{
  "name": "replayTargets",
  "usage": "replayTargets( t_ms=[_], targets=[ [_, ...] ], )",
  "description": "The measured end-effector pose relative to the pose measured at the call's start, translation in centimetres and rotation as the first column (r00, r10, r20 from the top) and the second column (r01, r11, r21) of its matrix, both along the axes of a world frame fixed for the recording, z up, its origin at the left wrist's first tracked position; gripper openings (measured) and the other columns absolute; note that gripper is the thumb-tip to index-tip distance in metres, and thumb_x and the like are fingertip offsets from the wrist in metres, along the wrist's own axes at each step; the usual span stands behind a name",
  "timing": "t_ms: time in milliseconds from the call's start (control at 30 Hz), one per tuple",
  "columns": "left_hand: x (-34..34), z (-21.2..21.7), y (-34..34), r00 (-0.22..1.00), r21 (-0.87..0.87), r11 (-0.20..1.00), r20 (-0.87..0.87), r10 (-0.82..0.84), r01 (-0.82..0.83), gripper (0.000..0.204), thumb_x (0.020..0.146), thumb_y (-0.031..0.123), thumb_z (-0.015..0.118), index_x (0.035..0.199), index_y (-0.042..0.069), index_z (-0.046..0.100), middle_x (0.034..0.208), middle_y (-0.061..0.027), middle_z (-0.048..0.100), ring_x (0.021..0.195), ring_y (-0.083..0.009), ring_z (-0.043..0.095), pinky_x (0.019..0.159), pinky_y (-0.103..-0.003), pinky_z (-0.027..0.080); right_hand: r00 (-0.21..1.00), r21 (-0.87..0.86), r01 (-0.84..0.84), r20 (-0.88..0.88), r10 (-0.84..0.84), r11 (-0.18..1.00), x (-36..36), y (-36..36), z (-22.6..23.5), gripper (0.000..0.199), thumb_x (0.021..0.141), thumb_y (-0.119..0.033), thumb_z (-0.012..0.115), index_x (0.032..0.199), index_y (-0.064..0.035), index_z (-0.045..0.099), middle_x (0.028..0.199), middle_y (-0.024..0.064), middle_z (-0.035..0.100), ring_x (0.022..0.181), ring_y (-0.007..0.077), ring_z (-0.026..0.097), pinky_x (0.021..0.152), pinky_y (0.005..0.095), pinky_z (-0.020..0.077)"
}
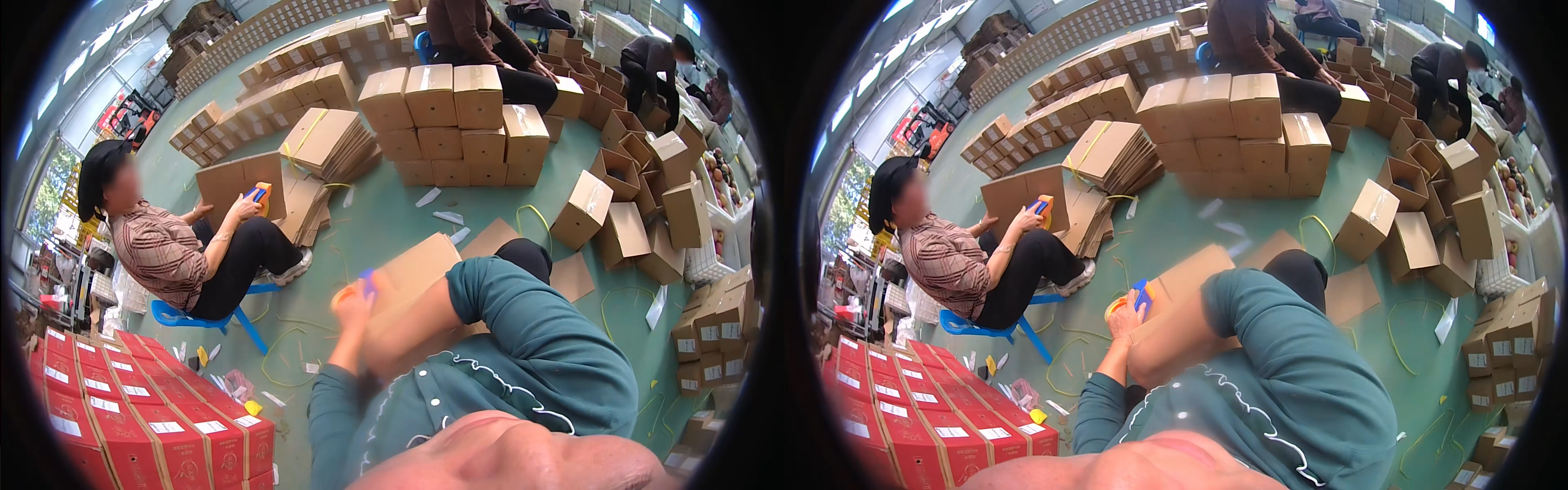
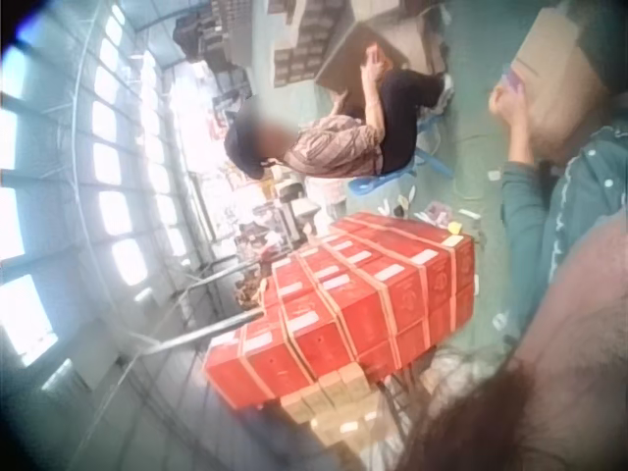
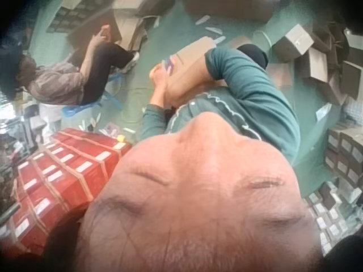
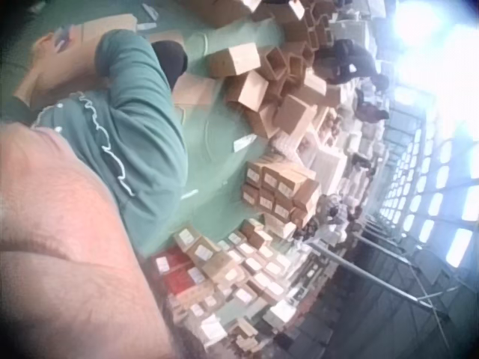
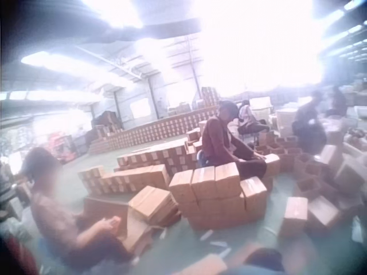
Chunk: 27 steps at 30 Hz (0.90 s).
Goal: The person assembles flat cardboard boxes by folding flaps and securing them with a tape dispenser. They repeatedly pick up flat sheets, fold them into box shapes, and apply tape to seal the seams.
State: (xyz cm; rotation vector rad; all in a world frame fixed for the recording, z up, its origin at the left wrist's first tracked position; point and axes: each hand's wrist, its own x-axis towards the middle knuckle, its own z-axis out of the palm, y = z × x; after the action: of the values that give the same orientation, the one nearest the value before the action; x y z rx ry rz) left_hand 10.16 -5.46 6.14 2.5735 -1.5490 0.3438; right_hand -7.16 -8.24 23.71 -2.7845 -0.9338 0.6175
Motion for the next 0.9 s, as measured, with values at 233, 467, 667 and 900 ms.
replayTargets(
  t_ms=[233, 467, 667, 900],
  targets=[
    [-3.1, -5.0, 0.6, 0.99, 0.05, 0.998, -0.136, -0.025, 0.032, 0.07, 0.089, 0.046, 0.055, 0.147, 0.012, 0.034, 0.073, -0.0126, 0.065, 0.077, -0.0311, 0.065, 0.088, -0.042, 0.045, 0.999, 0.017, 0.051, -0.003, -0.051, 0.999, -1.0, 0.1, 0.2, 0.057, 0.091, -0.056, 0.046, 0.08, -0.0085, 0.074, 0.078, 0.0137, 0.07, 0.084, 0.0324, 0.067, 0.075, 0.0453, 0.0504],
    [-6.2, 3.0, 0.3, 0.512, 0.035, 0.938, -0.831, 0.219, -0.344, 0.055, 0.093, 0.034, 0.057, 0.14, 0.008, 0.045, 0.093, -0.0166, 0.066, 0.092, -0.0273, 0.064, 0.089, -0.041, 0.046, 0.997, 0.084, 0.072, 0.0, -0.073, 0.994, -2.2, -0.3, 0.5, 0.052, 0.091, -0.053, 0.048, 0.082, -0.0086, 0.074, 0.079, 0.0137, 0.069, 0.084, 0.0319, 0.067, 0.075, 0.0451, 0.0501],
    [-8.3, 7.1, 3.7, 0.189, -0.653, 0.64, -0.745, -0.64, -0.404, 0.045, 0.09, 0.011, 0.064, 0.131, -0.003, 0.05, 0.119, -0.01, 0.061, 0.113, -0.0236, 0.057, 0.1, -0.034, 0.044, 0.965, 0.388, -0.177, 0.248, 0.083, 0.904, -1.9, -1.3, -1.7, 0.042, 0.092, -0.042, 0.051, 0.084, -0.0074, 0.073, 0.077, 0.0135, 0.068, 0.082, 0.0311, 0.066, 0.078, 0.045, 0.048],
    [-11.6, 7.2, 5.2, 0.361, -0.612, 0.781, -0.76, -0.54, -0.122, 0.039, 0.098, 0.023, 0.049, 0.126, -0.003, 0.053, 0.12, -0.0108, 0.062, 0.11, -0.0214, 0.058, 0.097, -0.033, 0.045, 0.867, 0.505, -0.161, 0.483, -0.123, 0.848, -9.0, -6.8, -4.0, 0.055, 0.096, -0.042, 0.044, 0.142, -0.0114, 0.042, 0.148, 0.0116, 0.041, 0.136, 0.0285, 0.039, 0.104, 0.0487, 0.0357]
  ],
)
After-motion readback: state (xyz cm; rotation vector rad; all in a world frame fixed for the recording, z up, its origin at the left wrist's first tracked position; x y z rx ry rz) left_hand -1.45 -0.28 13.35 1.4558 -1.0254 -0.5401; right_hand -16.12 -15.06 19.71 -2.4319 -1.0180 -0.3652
